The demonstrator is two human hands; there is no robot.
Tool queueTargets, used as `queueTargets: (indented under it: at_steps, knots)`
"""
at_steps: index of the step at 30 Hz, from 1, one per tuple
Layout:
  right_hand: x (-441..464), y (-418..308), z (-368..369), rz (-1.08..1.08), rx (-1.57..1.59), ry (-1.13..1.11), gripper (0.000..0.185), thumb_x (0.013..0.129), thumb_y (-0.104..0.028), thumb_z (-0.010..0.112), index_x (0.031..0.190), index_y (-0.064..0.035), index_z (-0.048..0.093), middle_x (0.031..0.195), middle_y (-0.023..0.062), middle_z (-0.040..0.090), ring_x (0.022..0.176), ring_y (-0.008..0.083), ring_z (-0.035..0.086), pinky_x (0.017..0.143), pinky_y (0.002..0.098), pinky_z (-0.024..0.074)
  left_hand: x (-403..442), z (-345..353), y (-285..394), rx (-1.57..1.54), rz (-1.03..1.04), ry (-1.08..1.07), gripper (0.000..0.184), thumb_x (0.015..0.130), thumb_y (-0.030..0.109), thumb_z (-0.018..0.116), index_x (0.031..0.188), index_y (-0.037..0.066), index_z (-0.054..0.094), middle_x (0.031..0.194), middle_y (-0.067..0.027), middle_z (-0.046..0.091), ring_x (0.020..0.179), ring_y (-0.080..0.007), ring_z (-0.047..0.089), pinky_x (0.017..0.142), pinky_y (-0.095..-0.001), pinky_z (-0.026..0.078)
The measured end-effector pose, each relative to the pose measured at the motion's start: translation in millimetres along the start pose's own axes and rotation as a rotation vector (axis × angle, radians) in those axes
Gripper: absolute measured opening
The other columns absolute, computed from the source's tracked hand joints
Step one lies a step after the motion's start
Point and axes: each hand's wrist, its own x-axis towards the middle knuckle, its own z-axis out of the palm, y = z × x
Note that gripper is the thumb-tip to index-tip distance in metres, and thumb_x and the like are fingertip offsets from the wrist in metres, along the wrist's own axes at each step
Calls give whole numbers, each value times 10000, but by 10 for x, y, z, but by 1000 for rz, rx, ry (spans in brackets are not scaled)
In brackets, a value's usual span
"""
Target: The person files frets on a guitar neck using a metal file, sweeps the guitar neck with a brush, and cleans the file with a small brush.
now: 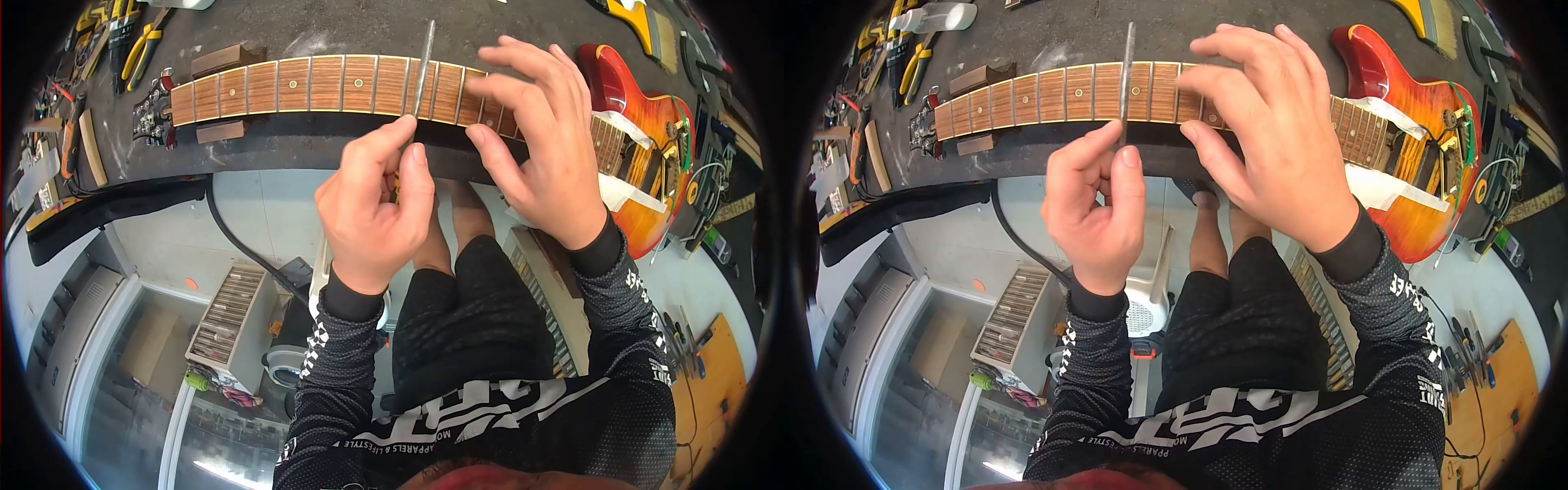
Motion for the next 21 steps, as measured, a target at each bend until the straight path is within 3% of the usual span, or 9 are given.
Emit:
queueTargets:
  at_steps: [7,15,21]
  knots:
    - [-36,64,120,3,13,-18,470,911,-220,848,1329,-98,672,1314,85,721,1243,329,679,1186,519,441,-41,96,-73,82,70,0,260,922,-119,771,1167,-35,745,985,-155,820,714,-223,779,625,-316,597]
    - [-32,76,148,-11,8,12,466,911,-222,849,1323,-99,671,1285,76,729,1166,316,695,1101,491,471,-176,83,-21,83,18,-22,299,897,-149,771,1174,-36,756,780,-117,697,607,-236,682,571,-336,540]
    - [-41,89,182,-19,9,30,474,914,-229,850,1329,-99,664,1288,76,729,1162,314,697,1089,485,480,-472,-47,-53,133,66,-29,330,874,-164,784,1178,-36,770,739,-112,647,563,-248,622,545,-346,502]
